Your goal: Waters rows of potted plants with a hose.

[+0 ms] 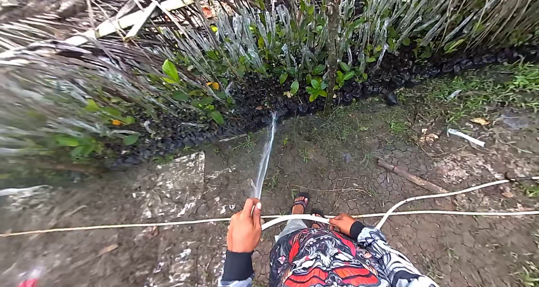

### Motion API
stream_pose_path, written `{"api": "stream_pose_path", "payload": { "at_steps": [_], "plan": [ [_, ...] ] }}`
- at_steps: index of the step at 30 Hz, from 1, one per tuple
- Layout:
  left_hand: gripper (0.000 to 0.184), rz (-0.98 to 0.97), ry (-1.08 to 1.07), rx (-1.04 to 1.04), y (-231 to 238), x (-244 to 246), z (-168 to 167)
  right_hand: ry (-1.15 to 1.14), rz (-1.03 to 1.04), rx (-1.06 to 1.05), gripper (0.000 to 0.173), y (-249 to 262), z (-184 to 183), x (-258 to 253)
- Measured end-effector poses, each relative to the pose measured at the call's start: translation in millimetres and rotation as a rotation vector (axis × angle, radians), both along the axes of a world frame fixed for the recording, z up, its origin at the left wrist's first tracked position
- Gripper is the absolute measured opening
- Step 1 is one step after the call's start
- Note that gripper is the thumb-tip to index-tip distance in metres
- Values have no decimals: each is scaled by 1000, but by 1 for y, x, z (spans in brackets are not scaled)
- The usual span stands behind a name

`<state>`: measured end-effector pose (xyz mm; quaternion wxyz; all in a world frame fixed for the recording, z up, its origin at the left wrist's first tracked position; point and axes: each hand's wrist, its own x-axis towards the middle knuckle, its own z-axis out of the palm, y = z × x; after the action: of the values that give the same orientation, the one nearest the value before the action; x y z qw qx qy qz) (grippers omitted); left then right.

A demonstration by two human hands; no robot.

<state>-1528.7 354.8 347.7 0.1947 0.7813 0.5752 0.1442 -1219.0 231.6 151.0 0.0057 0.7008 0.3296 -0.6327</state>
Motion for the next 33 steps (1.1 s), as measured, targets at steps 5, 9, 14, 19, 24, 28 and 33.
{"api": "stream_pose_path", "payload": {
  "at_steps": [5, 9, 14, 19, 24, 28, 33],
  "plan": [
    [40, 10, 2, -4, -3, -3, 0, -3, -9, 8, 53, -2, -11, 0],
    [40, 15, -22, 35, -4, -6, -2, -5, -5, 4, 53, -1, -5, 0],
    [40, -28, -27, 39, -4, -4, 1, -2, -9, 2, 52, 0, 1, -1],
    [41, -80, -46, 50, -3, -2, 0, -12, -22, 1, 53, -2, -3, 0],
    [41, -121, -70, 53, -1, 2, 2, -9, -56, 4, 52, -2, 1, 0],
    [42, -151, -86, 62, 0, 3, 3, -10, -70, 22, 53, -5, 1, 0],
    [40, -193, -94, 63, -4, 6, 4, -15, -48, 22, 53, -6, 0, 1]
  ]
}}
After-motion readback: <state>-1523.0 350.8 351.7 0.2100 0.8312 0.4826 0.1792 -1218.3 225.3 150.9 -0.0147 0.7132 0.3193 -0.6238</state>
